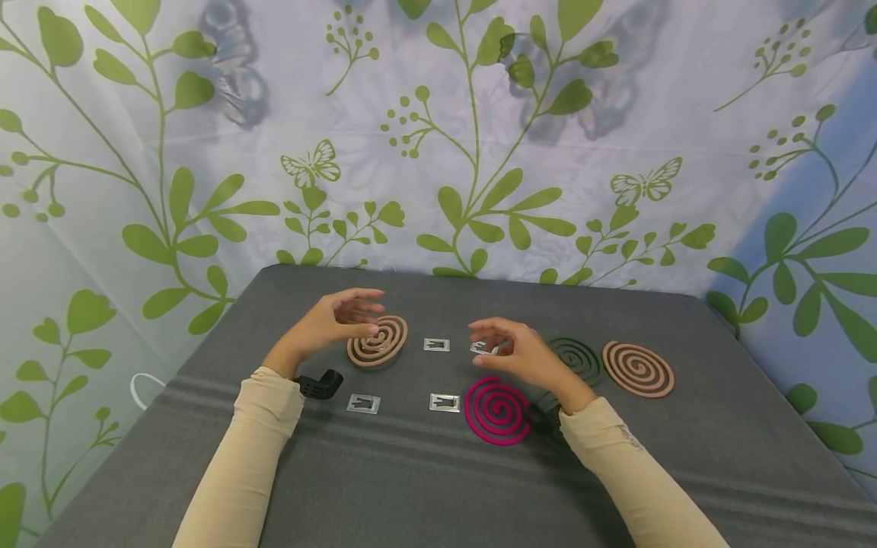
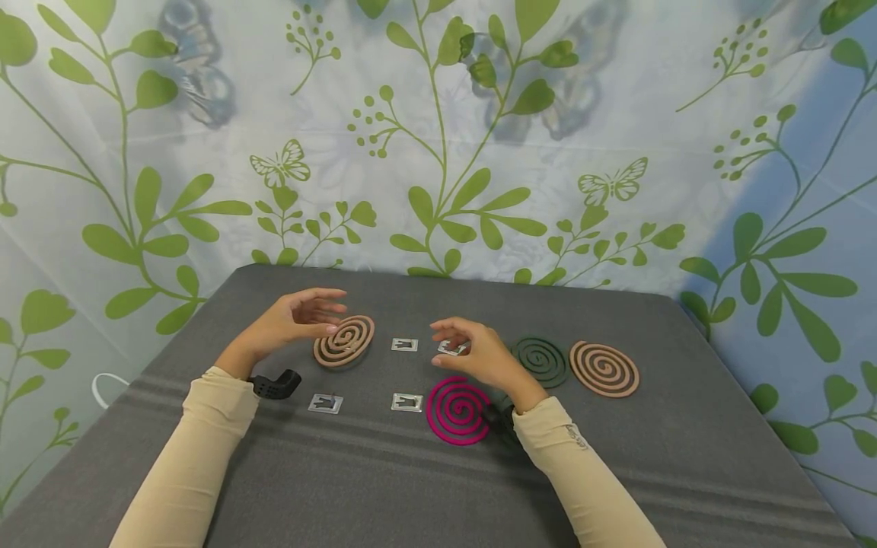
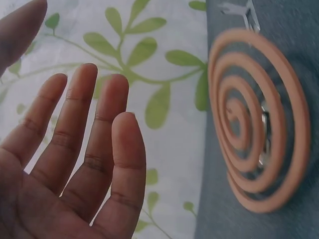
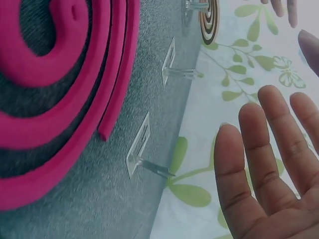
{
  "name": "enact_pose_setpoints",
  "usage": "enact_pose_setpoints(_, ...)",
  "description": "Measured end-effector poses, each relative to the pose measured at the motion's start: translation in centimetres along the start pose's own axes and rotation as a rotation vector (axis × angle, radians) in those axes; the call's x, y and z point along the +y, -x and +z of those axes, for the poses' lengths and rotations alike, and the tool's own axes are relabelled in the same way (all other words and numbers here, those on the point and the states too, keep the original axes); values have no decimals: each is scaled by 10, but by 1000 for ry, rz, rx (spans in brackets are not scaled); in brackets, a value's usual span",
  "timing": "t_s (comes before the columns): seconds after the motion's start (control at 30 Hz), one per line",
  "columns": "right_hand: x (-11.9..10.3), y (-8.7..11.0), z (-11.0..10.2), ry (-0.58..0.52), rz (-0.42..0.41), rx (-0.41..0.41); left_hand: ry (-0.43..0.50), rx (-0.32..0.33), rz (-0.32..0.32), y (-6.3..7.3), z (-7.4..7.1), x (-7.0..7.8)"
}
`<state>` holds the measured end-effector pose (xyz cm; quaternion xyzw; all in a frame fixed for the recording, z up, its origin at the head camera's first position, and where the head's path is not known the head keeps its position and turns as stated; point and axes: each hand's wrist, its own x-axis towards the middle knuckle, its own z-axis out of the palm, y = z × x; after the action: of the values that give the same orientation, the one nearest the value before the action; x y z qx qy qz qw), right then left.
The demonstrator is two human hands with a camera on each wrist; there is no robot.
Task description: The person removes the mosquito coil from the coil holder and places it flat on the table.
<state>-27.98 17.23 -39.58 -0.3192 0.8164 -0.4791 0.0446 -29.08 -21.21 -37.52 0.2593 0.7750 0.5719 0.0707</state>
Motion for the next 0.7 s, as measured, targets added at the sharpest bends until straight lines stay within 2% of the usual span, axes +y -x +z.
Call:
enact_pose_setpoints(0.17, -2, -7, 3, 13, 7, -32, 3, 35, -36, 3, -8, -13)
enact_pose_setpoints(0.47, -5, -23, 10, 35, 15, -67, 36, 87, -141, 10, -19, -39)
enact_pose_setpoints(0.7, -8, -38, 11, 60, 43, -116, 9, 91, -165, 15, -23, -51)
